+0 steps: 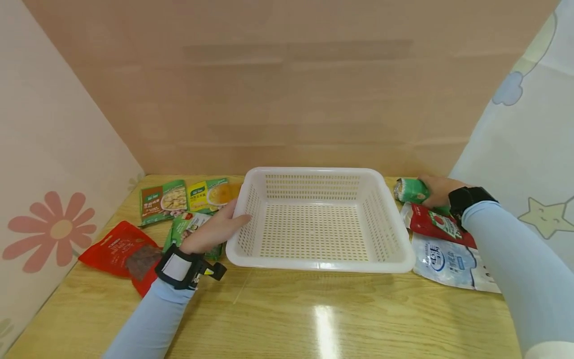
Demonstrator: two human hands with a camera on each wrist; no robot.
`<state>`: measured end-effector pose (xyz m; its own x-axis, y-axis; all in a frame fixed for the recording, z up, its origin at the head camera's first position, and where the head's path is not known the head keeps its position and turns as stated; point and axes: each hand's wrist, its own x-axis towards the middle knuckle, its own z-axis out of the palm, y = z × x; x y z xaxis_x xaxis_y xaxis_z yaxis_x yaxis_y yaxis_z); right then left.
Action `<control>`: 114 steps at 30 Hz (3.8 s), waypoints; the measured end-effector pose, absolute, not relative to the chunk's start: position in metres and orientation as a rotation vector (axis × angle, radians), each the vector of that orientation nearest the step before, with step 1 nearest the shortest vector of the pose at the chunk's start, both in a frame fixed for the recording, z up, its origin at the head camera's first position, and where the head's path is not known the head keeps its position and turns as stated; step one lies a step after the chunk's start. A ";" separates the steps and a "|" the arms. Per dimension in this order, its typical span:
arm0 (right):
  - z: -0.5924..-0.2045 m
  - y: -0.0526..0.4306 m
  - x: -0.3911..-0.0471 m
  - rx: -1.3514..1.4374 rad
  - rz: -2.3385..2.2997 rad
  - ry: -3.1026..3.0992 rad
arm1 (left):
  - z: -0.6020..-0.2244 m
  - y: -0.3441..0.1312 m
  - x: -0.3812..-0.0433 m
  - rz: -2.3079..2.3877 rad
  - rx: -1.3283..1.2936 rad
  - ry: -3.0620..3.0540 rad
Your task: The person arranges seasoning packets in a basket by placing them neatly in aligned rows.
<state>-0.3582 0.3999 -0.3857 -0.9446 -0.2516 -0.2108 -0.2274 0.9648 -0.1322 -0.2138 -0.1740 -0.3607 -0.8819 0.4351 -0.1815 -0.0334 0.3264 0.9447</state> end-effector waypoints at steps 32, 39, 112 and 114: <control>-0.263 0.294 -0.227 -0.901 -0.433 3.568 | -0.343 -0.182 -0.228 1.469 0.434 2.321; -0.266 0.247 -0.198 -1.149 -0.478 3.584 | -0.315 -0.183 -0.213 1.295 0.364 2.657; -0.255 0.155 -0.158 -0.466 -1.907 2.167 | -0.294 -0.092 -0.178 1.771 0.734 1.906; -0.251 0.150 -0.160 -0.468 -1.818 2.177 | -0.295 -0.094 -0.180 1.777 0.747 1.889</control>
